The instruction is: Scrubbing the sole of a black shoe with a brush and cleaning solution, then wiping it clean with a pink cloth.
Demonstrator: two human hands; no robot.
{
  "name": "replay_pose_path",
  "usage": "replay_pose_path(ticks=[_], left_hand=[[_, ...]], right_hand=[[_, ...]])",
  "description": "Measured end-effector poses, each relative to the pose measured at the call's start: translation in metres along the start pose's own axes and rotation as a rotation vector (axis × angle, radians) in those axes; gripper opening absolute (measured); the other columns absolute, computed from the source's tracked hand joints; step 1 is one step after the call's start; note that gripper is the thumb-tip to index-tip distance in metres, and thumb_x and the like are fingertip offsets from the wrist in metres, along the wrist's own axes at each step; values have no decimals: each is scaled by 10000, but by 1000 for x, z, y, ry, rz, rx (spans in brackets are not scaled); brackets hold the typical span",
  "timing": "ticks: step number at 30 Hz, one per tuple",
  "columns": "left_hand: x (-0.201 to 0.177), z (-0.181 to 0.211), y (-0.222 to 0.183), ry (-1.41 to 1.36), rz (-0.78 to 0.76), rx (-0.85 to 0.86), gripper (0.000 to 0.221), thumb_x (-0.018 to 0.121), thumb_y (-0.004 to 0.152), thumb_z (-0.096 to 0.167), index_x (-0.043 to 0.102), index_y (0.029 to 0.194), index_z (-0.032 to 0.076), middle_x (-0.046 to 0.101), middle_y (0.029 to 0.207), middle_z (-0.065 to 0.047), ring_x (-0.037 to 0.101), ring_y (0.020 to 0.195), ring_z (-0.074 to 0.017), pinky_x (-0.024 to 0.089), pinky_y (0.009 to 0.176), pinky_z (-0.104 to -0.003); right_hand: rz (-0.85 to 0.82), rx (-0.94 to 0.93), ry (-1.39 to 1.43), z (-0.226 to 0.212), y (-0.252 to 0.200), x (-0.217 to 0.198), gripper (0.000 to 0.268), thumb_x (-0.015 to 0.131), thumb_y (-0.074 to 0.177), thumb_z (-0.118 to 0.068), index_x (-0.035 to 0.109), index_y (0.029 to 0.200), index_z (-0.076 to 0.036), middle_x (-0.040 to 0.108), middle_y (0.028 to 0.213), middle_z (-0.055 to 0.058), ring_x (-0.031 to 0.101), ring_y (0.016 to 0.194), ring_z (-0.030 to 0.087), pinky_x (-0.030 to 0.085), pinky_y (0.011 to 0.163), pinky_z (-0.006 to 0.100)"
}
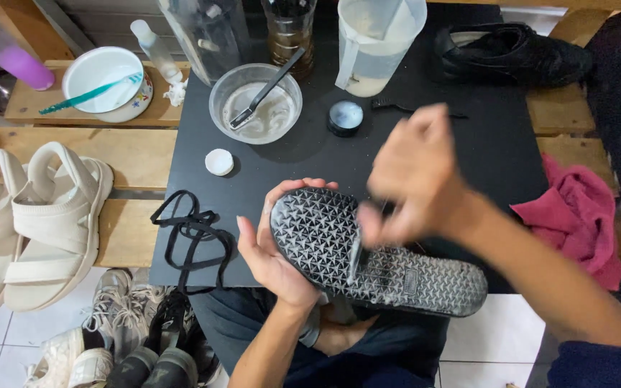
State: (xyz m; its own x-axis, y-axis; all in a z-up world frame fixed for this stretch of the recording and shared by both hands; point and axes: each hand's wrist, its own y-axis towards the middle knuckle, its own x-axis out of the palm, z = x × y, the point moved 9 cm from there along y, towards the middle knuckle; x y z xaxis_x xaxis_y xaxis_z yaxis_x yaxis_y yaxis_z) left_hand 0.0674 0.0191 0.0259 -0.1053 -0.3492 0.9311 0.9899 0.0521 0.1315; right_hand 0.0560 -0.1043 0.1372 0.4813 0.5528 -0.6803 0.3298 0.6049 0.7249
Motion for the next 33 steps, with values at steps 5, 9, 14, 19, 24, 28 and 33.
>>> replay_pose_path(ticks=[5, 9, 14, 19, 24, 28, 33], left_hand=[[8, 5, -3, 10, 8, 21, 629, 382, 1019, 516, 629, 1112, -54, 658, 1074, -252, 623, 1062, -417, 464, 980, -497], [11, 9, -10, -26, -23, 50, 632, 410, 1014, 514, 614, 1130, -73, 638, 1083, -276, 606, 1081, -426, 452, 1007, -512], [12, 7, -9, -26, -30, 43, 643, 393, 1022, 527, 615, 1131, -67, 646, 1091, -271, 608, 1083, -418, 446, 1006, -508], [13, 9, -14, -12, -42, 38, 663, 381, 1023, 550, 617, 1149, -57, 645, 1113, -259, 609, 1102, -415, 452, 1012, -509], [12, 13, -16, 16, -38, 63, 665, 391, 1010, 554, 608, 1149, -59, 636, 1116, -264, 606, 1105, -412, 448, 1007, -495], [15, 14, -11, -9, -58, 88, 656, 400, 1014, 543, 604, 1148, -66, 632, 1114, -263, 605, 1097, -406, 454, 1015, -502], [7, 11, -11, -23, -9, 78, 661, 366, 1022, 542, 607, 1148, -60, 629, 1106, -241, 603, 1089, -392, 456, 1031, -524]], right_hand=[[-3, 62, 28, -6, 1, -1, 385, 600, 827, -357, 381, 619, -118, 380, 621, 12, 393, 632, 261, 262, 755, 485], [0, 35, -49, 22, -3, -7, 321, 594, 783, -293, 394, 579, -148, 386, 590, 21, 344, 590, 293, 268, 726, 522], [-63, -32, 18, -23, 10, -3, 304, 539, 725, -334, 358, 548, -164, 325, 554, 25, 318, 552, 269, 233, 668, 491], [36, 72, -44, 6, -1, -12, 442, 636, 861, -338, 373, 585, -114, 391, 582, -9, 407, 628, 253, 276, 802, 478], [3, -22, 32, 3, 1, -7, 301, 579, 770, -261, 397, 572, -127, 388, 586, 29, 358, 581, 281, 275, 729, 511], [-67, -44, -16, -12, 7, -7, 295, 559, 733, -278, 360, 565, -142, 322, 602, 69, 312, 585, 337, 254, 655, 534], [16, 82, 33, 20, -18, -11, 436, 610, 840, -339, 360, 568, -108, 385, 553, 5, 370, 591, 242, 270, 752, 463]])
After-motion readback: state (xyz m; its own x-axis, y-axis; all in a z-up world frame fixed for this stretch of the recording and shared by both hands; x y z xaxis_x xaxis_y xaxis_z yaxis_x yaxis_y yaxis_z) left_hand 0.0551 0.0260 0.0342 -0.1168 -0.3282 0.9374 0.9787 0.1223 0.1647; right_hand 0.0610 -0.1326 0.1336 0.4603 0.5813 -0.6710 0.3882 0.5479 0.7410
